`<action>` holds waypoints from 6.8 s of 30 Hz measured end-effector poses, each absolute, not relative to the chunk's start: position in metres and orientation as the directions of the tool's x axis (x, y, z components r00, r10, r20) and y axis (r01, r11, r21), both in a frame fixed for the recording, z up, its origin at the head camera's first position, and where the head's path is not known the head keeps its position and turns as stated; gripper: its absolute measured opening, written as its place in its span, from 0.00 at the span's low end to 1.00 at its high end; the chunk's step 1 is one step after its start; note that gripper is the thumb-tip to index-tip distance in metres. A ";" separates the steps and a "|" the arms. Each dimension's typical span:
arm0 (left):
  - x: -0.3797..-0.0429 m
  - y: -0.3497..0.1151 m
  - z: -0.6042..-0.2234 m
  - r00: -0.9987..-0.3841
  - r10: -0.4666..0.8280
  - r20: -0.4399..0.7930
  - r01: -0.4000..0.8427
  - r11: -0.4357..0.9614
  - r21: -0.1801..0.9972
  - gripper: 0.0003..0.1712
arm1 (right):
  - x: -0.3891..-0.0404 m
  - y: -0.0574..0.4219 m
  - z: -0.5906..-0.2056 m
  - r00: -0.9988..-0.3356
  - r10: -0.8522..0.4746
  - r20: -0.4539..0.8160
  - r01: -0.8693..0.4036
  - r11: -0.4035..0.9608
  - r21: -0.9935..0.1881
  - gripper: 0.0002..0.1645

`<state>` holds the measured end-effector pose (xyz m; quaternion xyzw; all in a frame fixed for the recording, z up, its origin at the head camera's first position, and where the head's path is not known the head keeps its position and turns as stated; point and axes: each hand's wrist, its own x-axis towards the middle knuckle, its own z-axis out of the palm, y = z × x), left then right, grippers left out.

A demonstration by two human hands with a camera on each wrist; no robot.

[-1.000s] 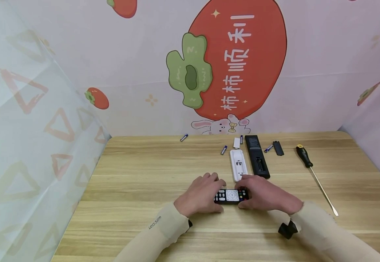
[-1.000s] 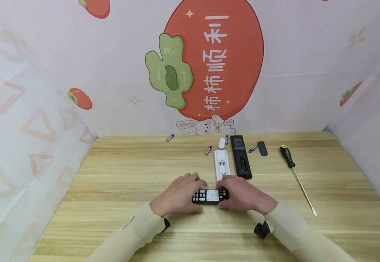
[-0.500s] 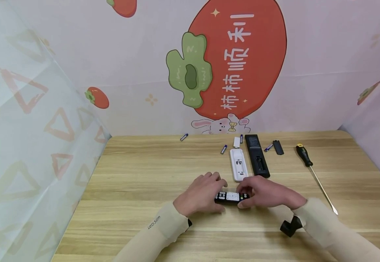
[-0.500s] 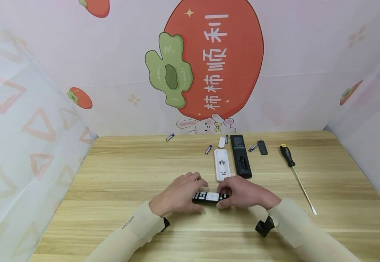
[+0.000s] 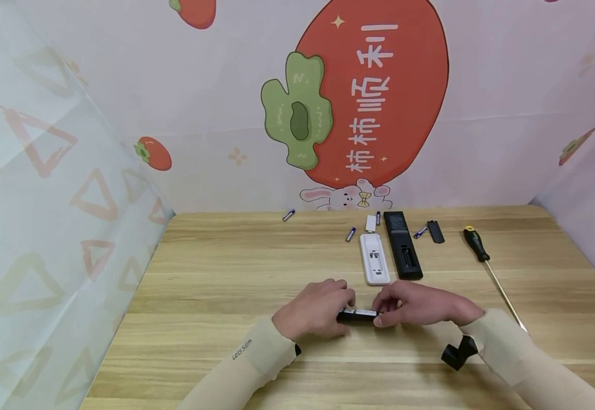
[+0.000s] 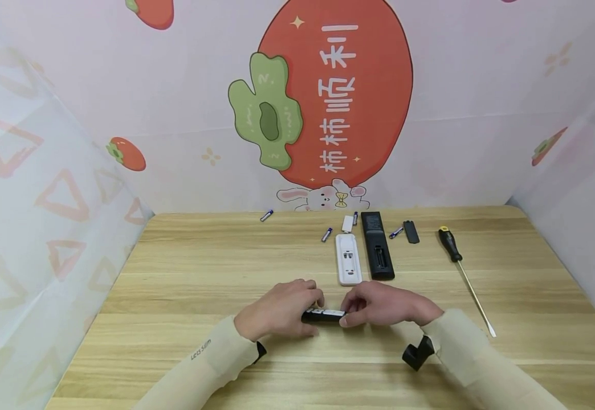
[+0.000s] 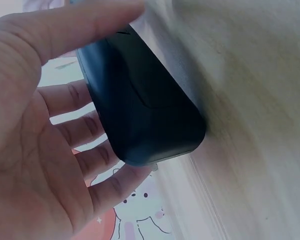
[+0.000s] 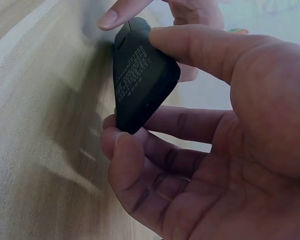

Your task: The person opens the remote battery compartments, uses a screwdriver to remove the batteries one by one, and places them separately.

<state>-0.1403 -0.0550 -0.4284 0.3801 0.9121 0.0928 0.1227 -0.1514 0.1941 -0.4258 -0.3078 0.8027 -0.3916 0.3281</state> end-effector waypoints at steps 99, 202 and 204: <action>-0.141 -0.057 -0.427 -0.721 0.682 -0.125 0.667 0.731 0.141 0.23 | -0.147 0.190 -0.426 -0.798 -0.575 -0.179 -0.261 0.598 -0.757 0.27; -0.169 -0.075 -0.429 -0.868 0.467 -0.169 0.422 0.873 0.243 0.63 | -0.140 0.193 -0.426 -0.780 -0.586 -0.221 -0.186 0.554 -0.811 0.28; -0.169 -0.077 -0.430 -0.855 0.484 -0.186 0.435 0.865 0.250 0.65 | -0.140 0.193 -0.427 -0.780 -0.585 -0.222 -0.188 0.558 -0.809 0.28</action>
